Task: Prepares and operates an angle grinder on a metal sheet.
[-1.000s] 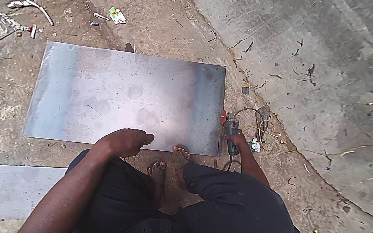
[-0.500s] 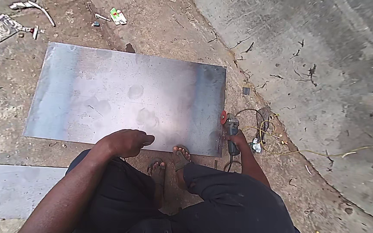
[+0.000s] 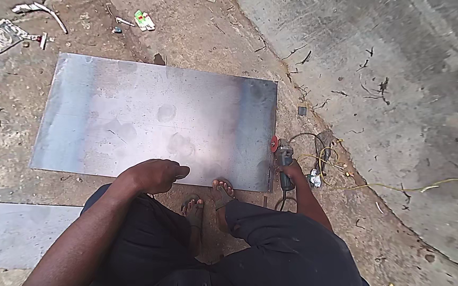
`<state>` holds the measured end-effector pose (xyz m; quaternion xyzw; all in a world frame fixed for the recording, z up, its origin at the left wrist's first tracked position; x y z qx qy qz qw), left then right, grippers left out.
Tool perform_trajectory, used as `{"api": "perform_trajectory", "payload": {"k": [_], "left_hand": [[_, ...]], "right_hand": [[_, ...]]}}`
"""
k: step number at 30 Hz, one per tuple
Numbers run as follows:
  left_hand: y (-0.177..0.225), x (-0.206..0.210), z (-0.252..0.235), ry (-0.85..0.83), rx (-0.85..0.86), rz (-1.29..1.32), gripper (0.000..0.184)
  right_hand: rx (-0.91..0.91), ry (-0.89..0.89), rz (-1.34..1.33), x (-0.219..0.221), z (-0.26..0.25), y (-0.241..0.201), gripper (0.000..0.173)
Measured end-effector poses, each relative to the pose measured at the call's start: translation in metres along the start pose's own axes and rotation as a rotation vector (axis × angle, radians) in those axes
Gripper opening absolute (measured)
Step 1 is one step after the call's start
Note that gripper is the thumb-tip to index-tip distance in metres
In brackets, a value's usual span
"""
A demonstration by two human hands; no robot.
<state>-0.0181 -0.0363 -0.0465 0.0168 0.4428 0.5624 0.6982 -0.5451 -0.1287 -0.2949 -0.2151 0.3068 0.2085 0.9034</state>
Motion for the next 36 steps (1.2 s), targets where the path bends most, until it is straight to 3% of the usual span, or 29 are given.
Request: {"api": "perform_trajectory", "payload": {"k": [36], "left_hand": [[0.000, 0.002, 0.001, 0.012, -0.021, 0.022, 0.009]], "right_hand": [[-0.010, -0.011, -0.003, -0.005, 0.001, -0.011, 0.092]]}}
Point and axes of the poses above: each hand's wrist, its own z-axis away from the middle knuckle, its own x-axis out of the palm, y = z × x, the point moved 5 cm from there along -z, towards the middle knuckle, and after that the axes turned 12 degrees about x, right-handed, at the moved point
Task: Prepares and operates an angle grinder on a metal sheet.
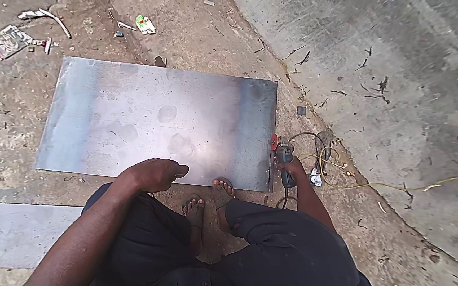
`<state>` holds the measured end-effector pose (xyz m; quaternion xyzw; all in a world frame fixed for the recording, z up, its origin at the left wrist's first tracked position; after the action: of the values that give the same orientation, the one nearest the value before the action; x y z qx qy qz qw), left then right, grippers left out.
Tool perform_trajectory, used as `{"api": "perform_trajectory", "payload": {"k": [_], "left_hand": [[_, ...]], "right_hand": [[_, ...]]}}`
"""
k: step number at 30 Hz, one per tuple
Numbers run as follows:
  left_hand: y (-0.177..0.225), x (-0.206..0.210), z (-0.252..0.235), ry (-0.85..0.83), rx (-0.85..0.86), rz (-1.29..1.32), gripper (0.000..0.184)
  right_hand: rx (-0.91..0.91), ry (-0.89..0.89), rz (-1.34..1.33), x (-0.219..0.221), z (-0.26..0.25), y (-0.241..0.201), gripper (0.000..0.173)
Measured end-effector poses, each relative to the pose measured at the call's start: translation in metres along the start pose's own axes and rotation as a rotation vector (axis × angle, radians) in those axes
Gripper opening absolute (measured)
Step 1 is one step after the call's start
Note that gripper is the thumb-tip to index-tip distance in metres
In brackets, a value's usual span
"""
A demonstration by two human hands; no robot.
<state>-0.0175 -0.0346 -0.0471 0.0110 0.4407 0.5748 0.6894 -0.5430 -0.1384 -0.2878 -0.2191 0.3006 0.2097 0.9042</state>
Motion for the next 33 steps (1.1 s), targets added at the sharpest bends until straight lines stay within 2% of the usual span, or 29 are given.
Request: {"api": "perform_trajectory", "payload": {"k": [3, 8, 11, 16, 18, 20, 23, 25, 27, 29, 31, 33], "left_hand": [[-0.002, 0.002, 0.001, 0.031, 0.015, 0.003, 0.009], [-0.002, 0.000, 0.008, 0.072, 0.022, -0.032, 0.011], [0.002, -0.002, 0.014, 0.079, 0.055, -0.067, 0.009], [0.031, -0.016, 0.023, 0.165, 0.147, -0.129, 0.011], [0.042, -0.024, 0.025, 0.218, 0.156, -0.156, 0.011], [0.048, -0.035, 0.031, 0.320, 0.200, -0.160, 0.008], [0.043, -0.055, 0.055, 0.581, 0.274, -0.082, 0.004], [0.028, -0.060, 0.076, 0.790, 0.273, 0.007, 0.008], [0.001, -0.046, 0.095, 0.977, 0.207, 0.114, 0.012], [-0.040, -0.009, 0.101, 1.104, 0.076, 0.254, 0.020], [-0.078, 0.050, 0.092, 1.131, -0.096, 0.406, 0.025], [-0.089, 0.116, 0.076, 1.088, -0.185, 0.555, 0.023]], "right_hand": [[0.005, -0.006, 0.011, -0.003, 0.009, 0.006, 0.091], [-0.046, -0.036, -0.237, -0.021, 0.047, 0.022, 0.086], [-0.068, -0.012, -0.391, -0.050, 0.080, 0.032, 0.082], [-0.157, 0.078, -0.674, -0.110, 0.146, 0.042, 0.073], [-0.222, 0.085, -0.800, -0.135, 0.169, 0.045, 0.061], [-0.300, 0.089, -0.874, -0.157, 0.197, 0.044, 0.053], [-0.366, 0.118, -1.045, -0.183, 0.245, 0.039, 0.075], [-0.380, 0.129, -1.194, -0.200, 0.273, 0.041, 0.083], [-0.399, 0.107, -1.293, -0.215, 0.295, 0.042, 0.085], [-0.460, 0.078, -1.365, -0.229, 0.312, 0.035, 0.084], [-0.531, 0.033, -1.420, -0.238, 0.322, 0.030, 0.084], [-0.550, -0.014, -1.473, -0.239, 0.328, 0.027, 0.085]]}}
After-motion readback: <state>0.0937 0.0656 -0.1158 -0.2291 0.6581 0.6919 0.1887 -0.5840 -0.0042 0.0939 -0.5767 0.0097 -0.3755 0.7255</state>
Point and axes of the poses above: each hand's wrist, its own z-axis away from the middle knuckle, its own x-axis out of the palm, y = z × x, the point moved 5 cm from there along -z, towards the middle knuckle, and after that the axes turned 12 degrees about x, right-handed, at the moved point
